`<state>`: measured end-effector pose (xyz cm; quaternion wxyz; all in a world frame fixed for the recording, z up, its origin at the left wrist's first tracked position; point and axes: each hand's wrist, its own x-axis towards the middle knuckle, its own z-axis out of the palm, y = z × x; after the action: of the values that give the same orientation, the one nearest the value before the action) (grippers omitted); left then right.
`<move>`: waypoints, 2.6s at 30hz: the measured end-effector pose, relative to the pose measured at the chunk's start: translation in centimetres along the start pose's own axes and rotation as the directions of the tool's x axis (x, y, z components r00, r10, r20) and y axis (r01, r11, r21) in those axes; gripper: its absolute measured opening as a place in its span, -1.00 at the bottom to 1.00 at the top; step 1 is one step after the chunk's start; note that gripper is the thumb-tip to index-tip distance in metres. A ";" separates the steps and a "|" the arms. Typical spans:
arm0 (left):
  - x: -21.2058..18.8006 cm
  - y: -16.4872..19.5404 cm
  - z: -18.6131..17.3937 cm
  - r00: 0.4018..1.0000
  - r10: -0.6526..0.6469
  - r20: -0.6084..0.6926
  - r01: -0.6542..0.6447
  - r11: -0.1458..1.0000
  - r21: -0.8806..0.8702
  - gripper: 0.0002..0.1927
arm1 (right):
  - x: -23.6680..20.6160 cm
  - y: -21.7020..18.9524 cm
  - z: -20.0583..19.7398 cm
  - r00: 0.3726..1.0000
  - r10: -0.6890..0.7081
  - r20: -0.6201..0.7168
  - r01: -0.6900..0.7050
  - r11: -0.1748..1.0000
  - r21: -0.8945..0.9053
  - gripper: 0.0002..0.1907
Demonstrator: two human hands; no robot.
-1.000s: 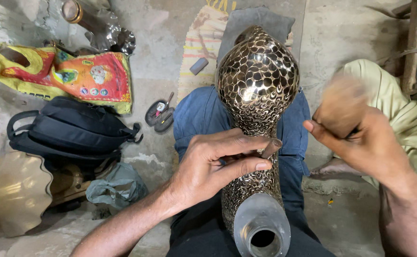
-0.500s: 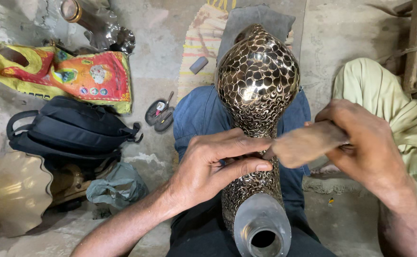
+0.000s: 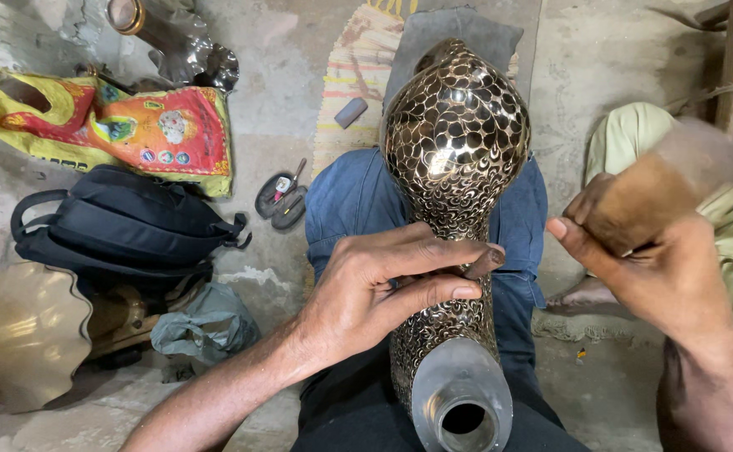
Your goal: The person sits on the floor and uses a wooden mallet to repeatedly strike a metal chisel placed against a brass-colored vessel, creating a textured pattern on its surface. The person rotates the vessel to work on different sections.
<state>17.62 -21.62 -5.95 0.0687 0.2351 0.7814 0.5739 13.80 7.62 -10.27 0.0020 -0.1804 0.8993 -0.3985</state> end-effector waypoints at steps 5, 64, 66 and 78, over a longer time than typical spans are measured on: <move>0.0 0.1 0.0 0.999 0.047 0.009 -0.047 0.999 -0.023 -0.65 | -0.5 0.4 -0.2 0.994 0.107 -0.002 -0.103 0.959 0.262 -0.84; 1.8 -0.2 -0.5 0.989 -0.051 0.137 0.047 0.998 0.033 -0.60 | -0.6 2.5 -0.6 0.990 0.112 0.083 -0.110 0.993 -0.031 -0.52; 1.7 -0.2 -0.5 0.990 -0.069 0.126 0.065 0.997 0.036 -0.60 | -0.6 2.6 -0.5 0.991 0.117 0.072 -0.113 0.992 -0.051 -0.55; 1.9 -0.3 -0.4 0.993 -0.037 0.108 0.030 0.997 0.074 -0.60 | -0.7 0.3 -0.9 0.996 0.090 0.000 -0.088 0.975 -0.203 -0.67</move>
<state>15.71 -21.21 -5.76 0.1124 0.2553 0.8005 0.5305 14.17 8.71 -9.98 0.0054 -0.1410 0.9423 -0.3036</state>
